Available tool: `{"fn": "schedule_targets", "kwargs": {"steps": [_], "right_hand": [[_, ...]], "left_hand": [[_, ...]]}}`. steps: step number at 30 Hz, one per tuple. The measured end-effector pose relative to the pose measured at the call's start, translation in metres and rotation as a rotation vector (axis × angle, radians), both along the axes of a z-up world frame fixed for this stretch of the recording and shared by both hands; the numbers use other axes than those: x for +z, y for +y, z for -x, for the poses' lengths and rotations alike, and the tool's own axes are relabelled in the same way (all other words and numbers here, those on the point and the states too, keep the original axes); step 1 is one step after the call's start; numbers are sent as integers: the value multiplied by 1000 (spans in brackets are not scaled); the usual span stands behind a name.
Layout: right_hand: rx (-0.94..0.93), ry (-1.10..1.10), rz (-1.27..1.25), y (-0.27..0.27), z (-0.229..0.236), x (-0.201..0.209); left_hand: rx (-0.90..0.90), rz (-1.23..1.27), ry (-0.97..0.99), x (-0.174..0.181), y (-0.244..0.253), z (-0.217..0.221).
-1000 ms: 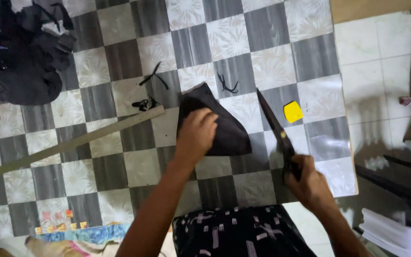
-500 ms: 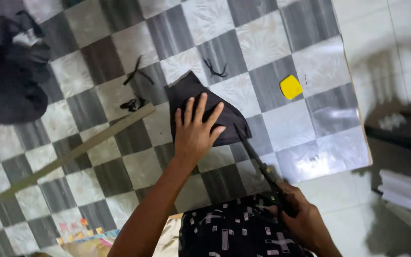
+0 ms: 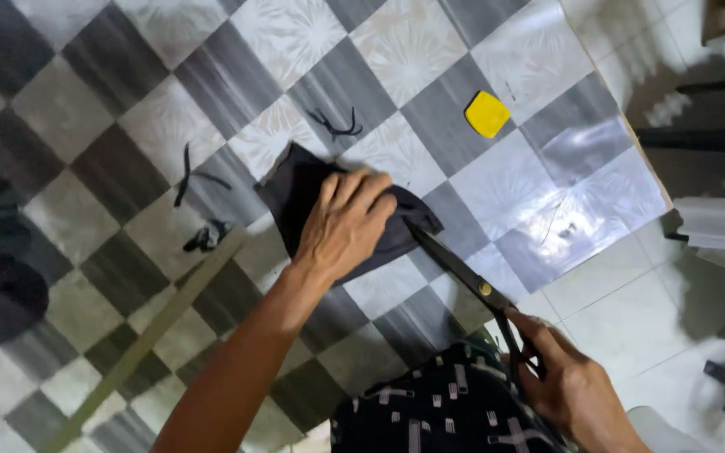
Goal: The person folds a piece of black fabric on a checkered table, measures it with a ruler, and marks it with a yellow chalk. They then use large shears to cut the fabric along the marked lines, trimming the edges and removing excess material.
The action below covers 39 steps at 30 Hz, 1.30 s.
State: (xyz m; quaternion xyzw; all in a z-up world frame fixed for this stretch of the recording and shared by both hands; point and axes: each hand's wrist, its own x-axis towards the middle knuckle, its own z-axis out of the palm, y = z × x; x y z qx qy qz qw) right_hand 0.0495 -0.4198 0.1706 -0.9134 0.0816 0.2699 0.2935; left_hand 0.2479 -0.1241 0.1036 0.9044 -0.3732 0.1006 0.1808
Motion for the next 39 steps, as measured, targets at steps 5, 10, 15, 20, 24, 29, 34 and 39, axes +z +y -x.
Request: {"fn": "schedule_targets", "kwargs": {"steps": [5,10,15,20,24,29,34,39], "right_hand": [[-58,159,26,24,-8,17],[-110,325,88,32,-10,21],[-152,362,43,29,-17,31],[-115,320,78,24,-13,25],[-42,184,71,13,3,14],[50,131,161,6,17,12],[33,99,131,12,19,20],[-25,263,144,15,21,14]], "left_hand": [[-31,-29,-2,-12,10,10],[-38,5,41,-7,10,9],[2,12,229,-13,6,0],[-40,-54,321,-17,8,-2],[-76,-138,319,-12,8,-7],[-176,-180,197,-9,2,-18],[-233,-183,400,-16,-2,-35],[-343,-195,360,-28,-11,-58]]}}
